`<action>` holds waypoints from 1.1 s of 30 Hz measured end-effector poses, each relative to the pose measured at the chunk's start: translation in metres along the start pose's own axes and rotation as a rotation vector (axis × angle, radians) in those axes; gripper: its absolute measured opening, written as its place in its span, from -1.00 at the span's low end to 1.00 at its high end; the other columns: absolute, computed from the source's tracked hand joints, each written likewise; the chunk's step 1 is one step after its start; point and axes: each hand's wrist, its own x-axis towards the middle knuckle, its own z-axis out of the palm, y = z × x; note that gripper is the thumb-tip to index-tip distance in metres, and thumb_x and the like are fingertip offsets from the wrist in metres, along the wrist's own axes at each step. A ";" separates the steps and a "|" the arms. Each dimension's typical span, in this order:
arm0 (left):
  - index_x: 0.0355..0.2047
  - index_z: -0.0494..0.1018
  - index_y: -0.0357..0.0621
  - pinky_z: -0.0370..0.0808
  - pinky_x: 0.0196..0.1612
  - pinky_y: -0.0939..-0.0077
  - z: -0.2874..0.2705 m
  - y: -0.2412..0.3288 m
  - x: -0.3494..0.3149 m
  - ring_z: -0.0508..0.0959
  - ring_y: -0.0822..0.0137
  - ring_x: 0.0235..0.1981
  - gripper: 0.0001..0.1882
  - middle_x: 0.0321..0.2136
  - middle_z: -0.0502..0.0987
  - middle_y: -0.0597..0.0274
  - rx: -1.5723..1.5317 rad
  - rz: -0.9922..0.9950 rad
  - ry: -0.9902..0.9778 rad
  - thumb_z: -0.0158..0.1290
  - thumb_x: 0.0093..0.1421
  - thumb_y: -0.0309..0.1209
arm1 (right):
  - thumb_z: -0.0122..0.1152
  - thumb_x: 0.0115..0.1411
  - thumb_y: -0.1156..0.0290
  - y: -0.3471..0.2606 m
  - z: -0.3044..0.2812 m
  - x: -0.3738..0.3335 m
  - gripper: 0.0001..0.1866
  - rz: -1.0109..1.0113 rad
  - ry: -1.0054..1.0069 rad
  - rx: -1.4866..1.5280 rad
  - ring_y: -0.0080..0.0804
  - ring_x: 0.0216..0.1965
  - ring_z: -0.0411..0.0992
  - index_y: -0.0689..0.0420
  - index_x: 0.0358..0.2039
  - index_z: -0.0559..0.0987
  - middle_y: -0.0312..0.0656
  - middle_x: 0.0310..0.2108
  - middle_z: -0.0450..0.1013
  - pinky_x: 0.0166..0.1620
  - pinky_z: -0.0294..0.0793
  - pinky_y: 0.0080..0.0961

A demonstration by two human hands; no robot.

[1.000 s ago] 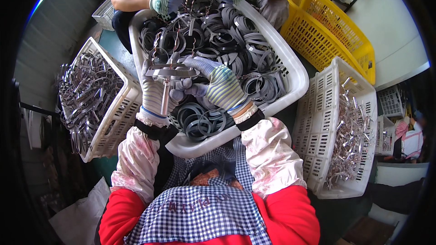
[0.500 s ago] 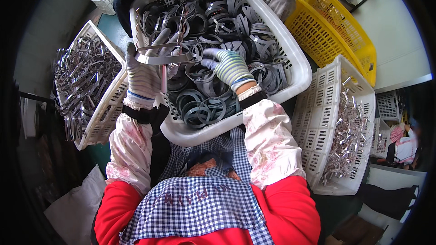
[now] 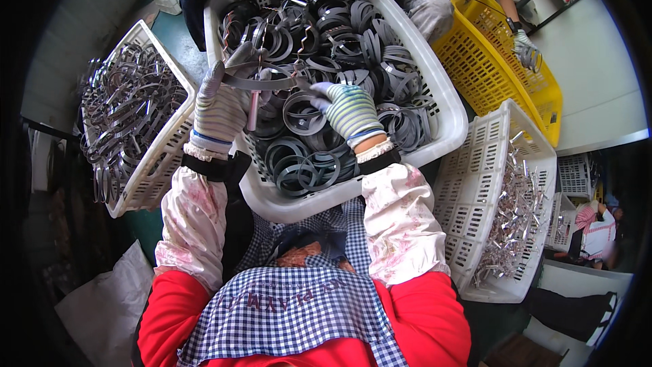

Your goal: The recorder and other workers are sorting metal ring components into different plastic baskets.

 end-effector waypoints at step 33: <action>0.36 0.15 -0.13 0.30 0.30 0.37 0.042 -0.045 -0.011 0.32 0.31 0.24 0.06 0.22 0.30 0.17 1.079 0.156 -0.230 0.49 -0.11 -0.35 | 0.18 0.21 0.29 -0.010 -0.016 -0.010 -0.53 -0.003 0.006 -0.068 0.13 -0.15 0.53 -0.14 0.17 0.54 0.11 -0.16 0.56 -0.09 0.55 -0.11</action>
